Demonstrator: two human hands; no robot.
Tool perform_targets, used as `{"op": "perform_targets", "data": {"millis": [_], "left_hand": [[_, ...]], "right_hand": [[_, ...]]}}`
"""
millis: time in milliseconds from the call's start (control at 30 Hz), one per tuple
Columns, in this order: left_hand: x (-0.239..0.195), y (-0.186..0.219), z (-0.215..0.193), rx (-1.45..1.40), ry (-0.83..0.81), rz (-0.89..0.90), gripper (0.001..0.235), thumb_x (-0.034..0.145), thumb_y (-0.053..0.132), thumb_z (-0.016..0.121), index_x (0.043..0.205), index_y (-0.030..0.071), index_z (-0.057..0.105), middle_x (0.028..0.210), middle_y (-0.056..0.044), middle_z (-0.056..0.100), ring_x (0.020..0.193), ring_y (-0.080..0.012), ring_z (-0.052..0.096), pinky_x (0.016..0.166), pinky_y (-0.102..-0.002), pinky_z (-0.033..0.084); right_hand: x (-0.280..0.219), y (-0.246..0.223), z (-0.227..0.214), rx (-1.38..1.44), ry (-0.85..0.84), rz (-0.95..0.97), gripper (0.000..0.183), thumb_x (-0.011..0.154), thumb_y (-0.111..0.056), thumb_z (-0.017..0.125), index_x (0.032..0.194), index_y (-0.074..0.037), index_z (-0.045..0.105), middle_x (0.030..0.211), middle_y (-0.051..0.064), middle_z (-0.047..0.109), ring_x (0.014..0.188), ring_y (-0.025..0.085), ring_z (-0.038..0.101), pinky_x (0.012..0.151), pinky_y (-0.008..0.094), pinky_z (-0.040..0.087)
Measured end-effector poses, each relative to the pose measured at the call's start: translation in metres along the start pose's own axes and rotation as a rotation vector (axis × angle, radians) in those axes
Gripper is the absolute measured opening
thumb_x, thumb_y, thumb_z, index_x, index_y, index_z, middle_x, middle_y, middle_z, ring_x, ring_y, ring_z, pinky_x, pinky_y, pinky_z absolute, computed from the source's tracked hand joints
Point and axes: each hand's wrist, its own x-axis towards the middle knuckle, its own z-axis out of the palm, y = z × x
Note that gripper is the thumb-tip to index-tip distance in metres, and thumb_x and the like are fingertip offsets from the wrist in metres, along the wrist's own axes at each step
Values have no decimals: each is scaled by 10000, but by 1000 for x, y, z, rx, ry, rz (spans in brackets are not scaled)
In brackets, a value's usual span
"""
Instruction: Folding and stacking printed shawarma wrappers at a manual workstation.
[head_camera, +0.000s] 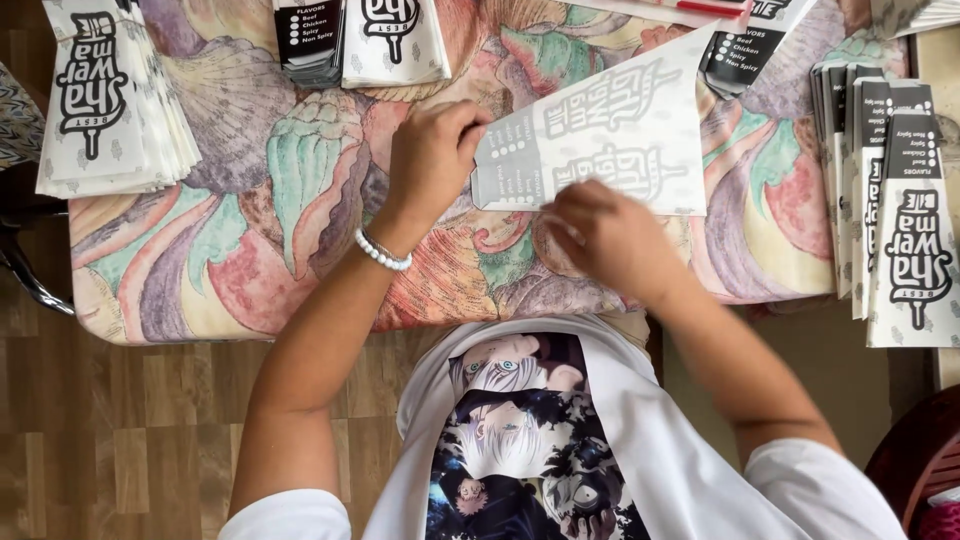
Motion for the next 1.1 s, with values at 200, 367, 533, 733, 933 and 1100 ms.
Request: {"op": "perform_targets", "data": {"millis": [200,367,533,733,933,1100], "left_hand": [[-51,15,14,77,22,88,169,989,104,651,1102,178,753,1035,-40,757,984,-267,744,787,-397,609],[-76,20,14,165,-10,218,162,965,20,658,1065,58,781,1103,-152,756,1081,-357,719,853,-444,614],[-80,13,17,175,-69,220,157,978,57,652,1068,89,777,1117,-133,756,1084,-329,724,910,-438,594],[-76,25,4,170,-121,205,161,969,24,656,1070,56,777,1134,-169,748,1122,-357,704,952,-467,581],[-79,15,9,227,-70,292,110,948,69,702,1026,75,779,1112,-118,747,1128,-313,702,953,-429,574],[-77,17,6,262,-100,314,98,956,77,705,1018,98,778,1090,-102,747,1120,-282,699,960,-410,565]], "right_hand": [[-33,-4,54,-291,294,-75,179,967,-138,669,1083,-41,764,1043,101,704,1003,271,702,814,356,581],[-37,-4,57,-294,352,-78,181,961,-115,666,1096,-49,766,1080,115,710,1021,280,707,818,349,588],[-35,-9,51,-239,342,-80,131,956,-98,694,1039,-30,769,1010,125,706,945,292,701,775,361,586],[-23,11,67,-335,394,-56,94,974,-83,715,965,-52,803,915,101,671,831,238,653,708,326,560],[-10,18,61,-323,385,-97,90,979,-68,715,933,-32,784,924,107,636,834,269,632,705,362,558],[-10,16,59,-324,353,-92,90,982,-68,722,929,-26,782,930,108,641,867,274,638,729,362,555]]}}
